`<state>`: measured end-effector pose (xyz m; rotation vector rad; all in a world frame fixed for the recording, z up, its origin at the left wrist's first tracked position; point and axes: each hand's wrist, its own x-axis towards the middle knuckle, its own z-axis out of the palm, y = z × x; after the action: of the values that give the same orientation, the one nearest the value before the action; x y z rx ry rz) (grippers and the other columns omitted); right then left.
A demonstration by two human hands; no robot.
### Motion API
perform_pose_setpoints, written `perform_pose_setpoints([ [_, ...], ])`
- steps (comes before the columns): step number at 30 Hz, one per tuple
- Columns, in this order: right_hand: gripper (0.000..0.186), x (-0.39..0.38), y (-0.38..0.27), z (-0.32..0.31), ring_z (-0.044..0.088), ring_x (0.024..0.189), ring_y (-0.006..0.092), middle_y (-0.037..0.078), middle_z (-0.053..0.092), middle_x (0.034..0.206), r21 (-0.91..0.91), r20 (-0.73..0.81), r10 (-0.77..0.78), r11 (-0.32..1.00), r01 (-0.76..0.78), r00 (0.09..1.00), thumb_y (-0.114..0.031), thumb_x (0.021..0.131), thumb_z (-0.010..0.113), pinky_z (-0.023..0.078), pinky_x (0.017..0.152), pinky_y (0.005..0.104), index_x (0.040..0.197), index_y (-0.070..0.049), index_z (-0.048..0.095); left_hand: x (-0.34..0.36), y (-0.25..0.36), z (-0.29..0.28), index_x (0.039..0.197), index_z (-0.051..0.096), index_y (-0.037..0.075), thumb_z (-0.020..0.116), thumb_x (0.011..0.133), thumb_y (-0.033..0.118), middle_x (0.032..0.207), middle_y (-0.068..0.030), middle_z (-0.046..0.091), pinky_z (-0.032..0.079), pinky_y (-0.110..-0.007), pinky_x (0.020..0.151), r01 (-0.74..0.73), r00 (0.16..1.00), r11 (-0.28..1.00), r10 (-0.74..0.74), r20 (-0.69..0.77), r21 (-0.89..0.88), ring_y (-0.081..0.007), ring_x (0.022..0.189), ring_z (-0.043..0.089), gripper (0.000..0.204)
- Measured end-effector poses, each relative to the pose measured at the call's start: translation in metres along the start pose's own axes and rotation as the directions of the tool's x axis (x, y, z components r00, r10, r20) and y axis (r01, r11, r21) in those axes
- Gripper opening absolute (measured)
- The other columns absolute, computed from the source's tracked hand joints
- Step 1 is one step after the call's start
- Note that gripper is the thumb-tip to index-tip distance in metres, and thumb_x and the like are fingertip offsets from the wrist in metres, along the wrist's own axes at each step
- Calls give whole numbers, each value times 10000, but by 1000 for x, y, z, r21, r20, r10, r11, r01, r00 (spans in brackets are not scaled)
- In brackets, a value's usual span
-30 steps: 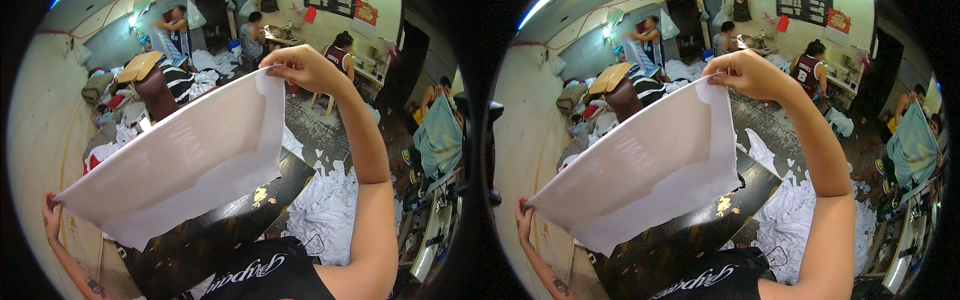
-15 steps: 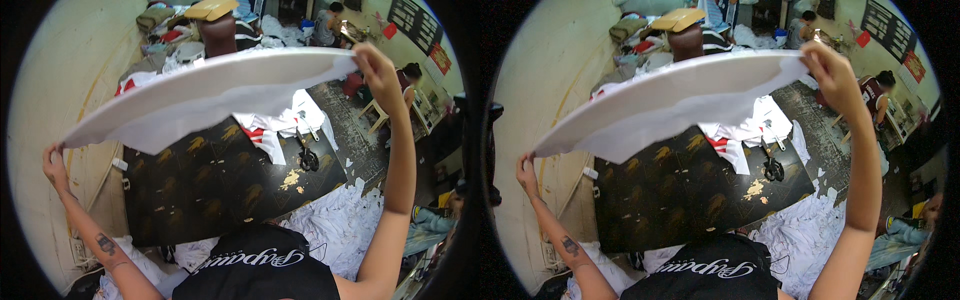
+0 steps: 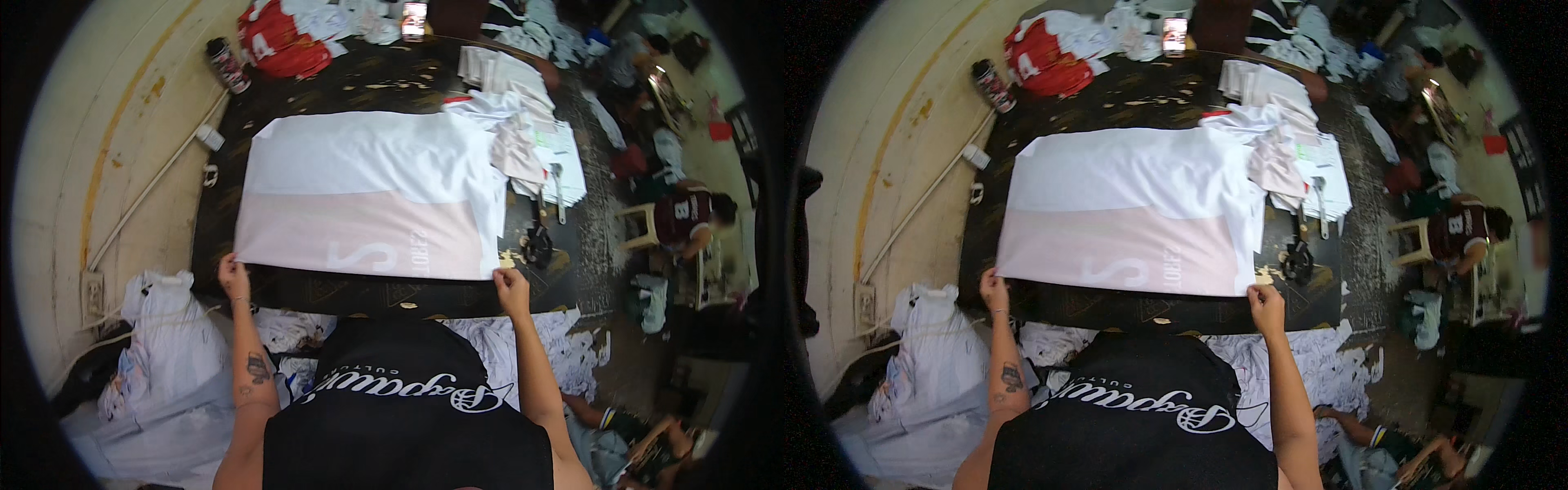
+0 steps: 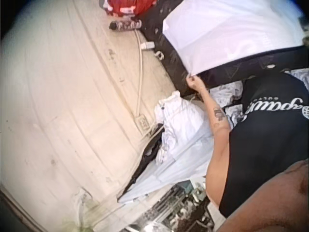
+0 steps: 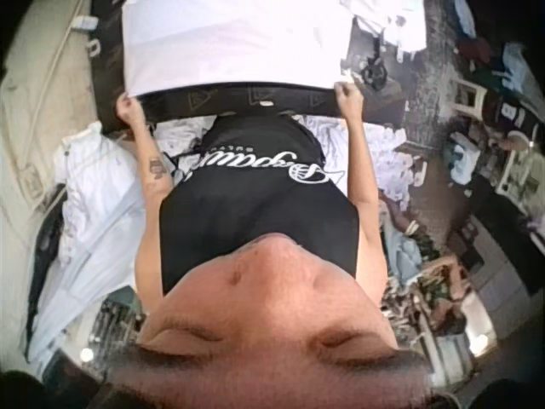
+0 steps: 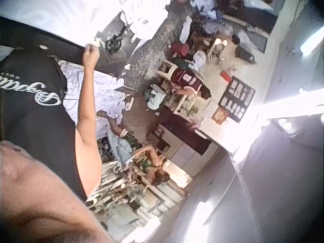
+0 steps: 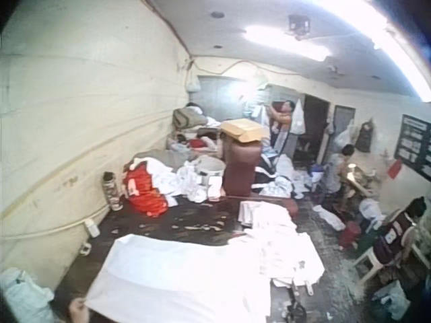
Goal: The person cuts large white fabric sheets into smaller rectangles using shears on a work table. They then place a red and white jersey on the table, cut a section from it, and fold the cut fabric pieces into a stack.
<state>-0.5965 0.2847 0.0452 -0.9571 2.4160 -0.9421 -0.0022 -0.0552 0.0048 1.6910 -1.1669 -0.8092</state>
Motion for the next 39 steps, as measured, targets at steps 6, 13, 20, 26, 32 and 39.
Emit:
perform_pose_setpoints([
  [6,275,13,1,20,566,1256,404,210,652,1309,-427,37,-148,892,149,988,-188,881,777,443,1065,520,1129,-71,749,-45,-27,-7,1357,669,164,594,969,111,1576,-170,416,377,-550,1155,63,992,627,47,-119,776,-396,1444,396,399],
  [13,382,143,9,50,597,1169,411,179,640,1291,-331,-85,-350,893,305,933,-51,902,679,477,1028,514,1281,-78,710,-55,-29,13,1621,385,244,537,1045,395,1662,-180,323,229,-606,1215,28,999,476,8,-36,879,-369,1542,278,615],
  [20,278,276,-31,-24,674,841,339,245,672,920,222,-182,215,960,-172,960,-205,963,548,565,726,497,1008,42,667,-34,-17,22,1643,349,196,527,1036,502,1674,-197,313,195,-671,1212,171,984,410,-107,-139,896,-393,1560,242,703],
  [26,269,293,-290,-209,704,1003,257,132,675,1144,840,-289,-271,388,379,918,-253,1060,486,635,839,465,1149,-42,626,-22,147,122,1531,515,107,671,993,116,1523,-146,533,466,-440,1119,-346,867,904,204,455,253,-313,1348,569,560],
  [32,387,151,-470,-306,664,1199,282,104,678,1294,791,-280,-749,175,587,601,-271,1096,497,569,1005,552,1395,-32,556,-117,416,233,1674,244,129,826,902,168,1583,-235,438,564,-486,1040,-528,403,503,858,320,-684,-353,1387,549,969],
  [39,307,74,-482,-360,717,1092,265,167,671,1262,450,-531,-805,-3,893,265,-161,1086,519,638,915,354,1313,35,585,-170,591,239,1413,593,59,863,861,171,1255,-141,712,586,-402,919,-711,-80,339,831,550,-616,-265,1019,715,625],
])
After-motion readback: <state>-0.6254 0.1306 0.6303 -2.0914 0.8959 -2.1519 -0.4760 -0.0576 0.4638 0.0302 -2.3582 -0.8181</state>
